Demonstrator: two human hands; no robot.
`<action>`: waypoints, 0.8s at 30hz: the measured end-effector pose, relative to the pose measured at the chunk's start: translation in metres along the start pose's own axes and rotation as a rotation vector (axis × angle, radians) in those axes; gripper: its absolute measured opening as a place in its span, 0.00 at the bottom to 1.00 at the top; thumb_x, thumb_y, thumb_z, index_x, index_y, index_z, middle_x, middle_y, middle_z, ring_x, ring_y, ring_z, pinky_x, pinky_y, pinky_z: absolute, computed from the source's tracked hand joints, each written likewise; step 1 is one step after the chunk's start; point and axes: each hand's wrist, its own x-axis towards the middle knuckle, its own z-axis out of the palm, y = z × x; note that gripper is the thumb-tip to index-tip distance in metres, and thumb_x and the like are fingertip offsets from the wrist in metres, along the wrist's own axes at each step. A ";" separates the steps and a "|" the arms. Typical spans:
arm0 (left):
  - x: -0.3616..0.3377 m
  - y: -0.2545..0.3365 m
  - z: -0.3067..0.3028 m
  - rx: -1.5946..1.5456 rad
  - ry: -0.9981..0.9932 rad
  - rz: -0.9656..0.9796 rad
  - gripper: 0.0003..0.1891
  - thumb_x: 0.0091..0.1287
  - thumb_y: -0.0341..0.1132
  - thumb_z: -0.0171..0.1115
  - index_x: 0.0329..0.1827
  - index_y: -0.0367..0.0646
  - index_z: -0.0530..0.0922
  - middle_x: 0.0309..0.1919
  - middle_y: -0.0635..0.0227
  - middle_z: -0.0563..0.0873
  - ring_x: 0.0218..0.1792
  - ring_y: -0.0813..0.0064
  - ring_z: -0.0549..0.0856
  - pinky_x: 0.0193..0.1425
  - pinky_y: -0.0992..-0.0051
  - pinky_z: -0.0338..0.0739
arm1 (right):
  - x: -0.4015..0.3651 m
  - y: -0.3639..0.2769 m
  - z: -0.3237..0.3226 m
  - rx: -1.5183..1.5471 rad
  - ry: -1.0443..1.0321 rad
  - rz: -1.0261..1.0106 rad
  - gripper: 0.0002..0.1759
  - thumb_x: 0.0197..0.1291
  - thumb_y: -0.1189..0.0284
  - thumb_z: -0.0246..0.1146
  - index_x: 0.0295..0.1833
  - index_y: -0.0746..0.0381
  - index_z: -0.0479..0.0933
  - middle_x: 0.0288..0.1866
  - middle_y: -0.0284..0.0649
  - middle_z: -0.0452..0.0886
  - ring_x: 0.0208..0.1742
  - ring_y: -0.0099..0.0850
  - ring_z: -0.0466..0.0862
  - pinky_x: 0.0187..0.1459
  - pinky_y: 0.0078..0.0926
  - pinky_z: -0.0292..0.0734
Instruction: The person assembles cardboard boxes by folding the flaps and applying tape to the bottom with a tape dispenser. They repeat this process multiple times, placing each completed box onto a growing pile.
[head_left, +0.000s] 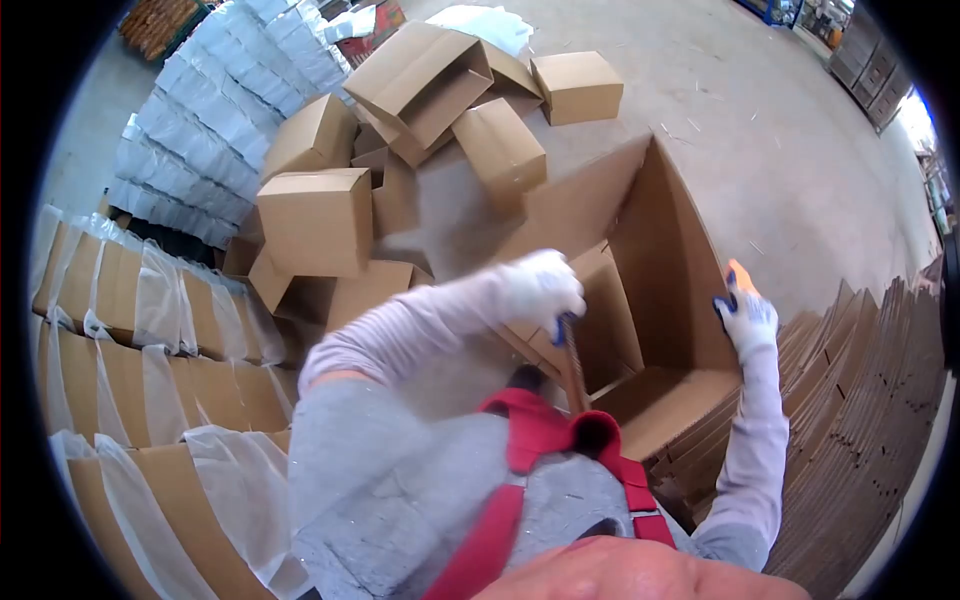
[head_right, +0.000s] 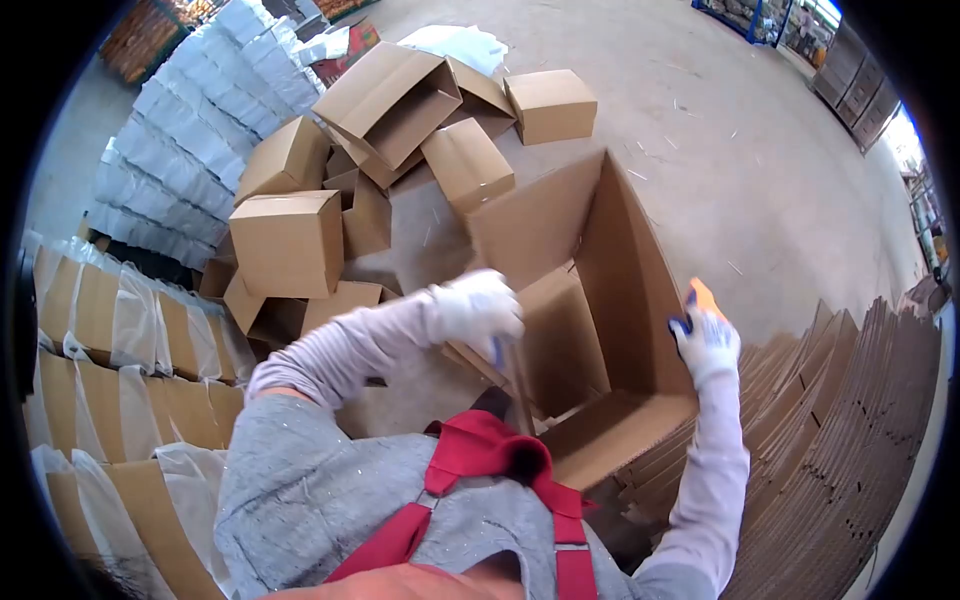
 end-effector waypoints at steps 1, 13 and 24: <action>-0.011 -0.018 0.003 -0.054 -0.033 -0.097 0.17 0.42 0.54 0.72 0.27 0.53 0.84 0.27 0.71 0.85 0.33 0.64 0.84 0.36 0.66 0.77 | -0.023 0.010 0.000 -0.020 -0.080 0.016 0.24 0.57 0.53 0.62 0.56 0.52 0.76 0.40 0.42 0.84 0.42 0.41 0.83 0.44 0.40 0.77; 0.065 0.113 0.037 -0.723 -0.206 -0.256 0.39 0.56 0.58 0.66 0.64 0.37 0.70 0.56 0.51 0.79 0.57 0.54 0.79 0.63 0.67 0.71 | -0.086 -0.030 0.011 0.050 -0.154 0.084 0.16 0.59 0.56 0.58 0.42 0.57 0.81 0.38 0.42 0.84 0.39 0.39 0.84 0.44 0.39 0.77; 0.043 0.126 0.070 -0.649 -0.847 -0.189 0.32 0.62 0.53 0.58 0.63 0.42 0.69 0.49 0.50 0.83 0.52 0.53 0.81 0.55 0.63 0.74 | -0.080 -0.009 0.013 0.101 -0.206 0.095 0.22 0.62 0.53 0.55 0.50 0.59 0.78 0.44 0.44 0.83 0.46 0.39 0.83 0.49 0.36 0.75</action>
